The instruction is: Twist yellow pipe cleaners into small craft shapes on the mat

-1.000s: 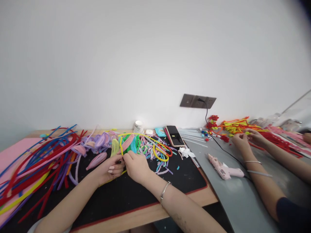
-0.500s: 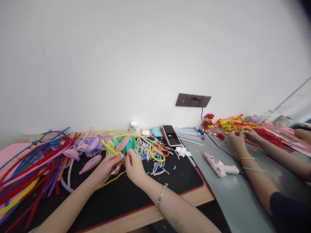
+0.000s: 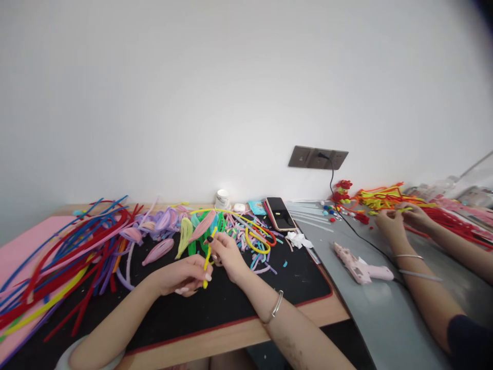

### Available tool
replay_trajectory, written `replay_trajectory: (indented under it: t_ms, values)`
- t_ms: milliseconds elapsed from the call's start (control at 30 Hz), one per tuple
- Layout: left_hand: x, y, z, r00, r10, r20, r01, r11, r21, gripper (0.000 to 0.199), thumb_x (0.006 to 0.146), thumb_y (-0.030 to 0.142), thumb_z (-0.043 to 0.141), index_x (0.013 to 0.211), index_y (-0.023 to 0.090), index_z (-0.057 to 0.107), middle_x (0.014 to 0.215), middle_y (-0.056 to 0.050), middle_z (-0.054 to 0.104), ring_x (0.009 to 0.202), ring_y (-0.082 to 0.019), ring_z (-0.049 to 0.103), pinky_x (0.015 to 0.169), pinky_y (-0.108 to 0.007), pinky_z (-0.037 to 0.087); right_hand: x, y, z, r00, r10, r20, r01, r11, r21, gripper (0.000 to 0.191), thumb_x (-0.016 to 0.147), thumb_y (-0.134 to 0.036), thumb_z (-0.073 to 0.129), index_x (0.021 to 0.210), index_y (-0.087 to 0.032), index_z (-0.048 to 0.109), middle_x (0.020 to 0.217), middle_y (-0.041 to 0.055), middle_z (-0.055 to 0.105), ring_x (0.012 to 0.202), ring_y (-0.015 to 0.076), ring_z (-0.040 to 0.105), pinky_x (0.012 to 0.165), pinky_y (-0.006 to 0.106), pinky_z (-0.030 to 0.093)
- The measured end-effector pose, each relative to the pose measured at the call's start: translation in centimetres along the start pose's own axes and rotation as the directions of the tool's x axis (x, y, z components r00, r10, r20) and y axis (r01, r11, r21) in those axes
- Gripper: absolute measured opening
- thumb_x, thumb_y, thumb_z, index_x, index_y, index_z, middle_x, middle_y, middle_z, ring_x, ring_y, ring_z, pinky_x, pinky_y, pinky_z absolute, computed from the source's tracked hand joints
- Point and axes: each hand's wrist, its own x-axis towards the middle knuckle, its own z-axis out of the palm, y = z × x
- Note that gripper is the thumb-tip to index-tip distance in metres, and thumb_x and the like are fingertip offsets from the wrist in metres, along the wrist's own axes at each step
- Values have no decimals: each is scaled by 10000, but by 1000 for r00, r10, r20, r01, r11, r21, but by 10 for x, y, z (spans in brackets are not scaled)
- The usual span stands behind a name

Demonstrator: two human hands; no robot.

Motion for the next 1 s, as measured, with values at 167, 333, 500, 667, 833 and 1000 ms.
replay_trajectory:
  t_ms: [167,333,500,667,833,1000]
  values:
    - [2,3,1,996,84,-39,-79,991,111,230,727,314,585,610,115,596,391,-7,530,261,-55,360,300,-168,223,2,-3,-5,998,-36,-60,46,985,167,260,712,-366,627,647,-160,482,421,-92,384,340,23,244,351,166,163]
    - [3,13,-6,914,271,-304,-195,947,256,324,784,416,537,663,119,588,462,-11,559,344,-71,443,368,-170,334,11,-8,-20,949,-160,-273,213,961,176,194,677,-259,651,638,-158,491,495,-59,519,333,29,324,336,169,227]
    - [-11,20,-18,837,344,-425,-122,875,468,348,799,455,489,800,128,609,488,-9,571,364,-102,487,400,-192,363,12,-18,-30,961,-137,-240,162,983,88,155,668,-260,630,662,-163,509,515,-36,583,344,51,390,351,179,288]
    - [-36,12,-20,843,390,-371,-23,714,699,304,800,409,486,717,149,620,470,-28,589,344,-112,490,405,-200,360,5,-23,-35,999,-3,-45,-9,964,-265,134,656,-190,581,546,-142,521,495,9,617,349,47,407,340,160,268]
    - [-53,1,-17,848,373,-375,68,626,777,333,825,425,433,731,158,608,481,-15,577,354,-121,480,404,-214,360,0,-22,-31,998,64,12,-57,951,-305,123,674,-205,557,571,-152,513,493,-11,609,328,38,383,325,152,261]
    - [-53,6,-15,760,457,-462,151,568,809,353,807,460,468,934,168,621,573,-1,590,460,-135,515,480,-229,378,4,-32,-38,998,13,-63,-15,999,-30,181,685,-300,616,659,-163,500,544,-27,594,361,47,427,332,158,301]
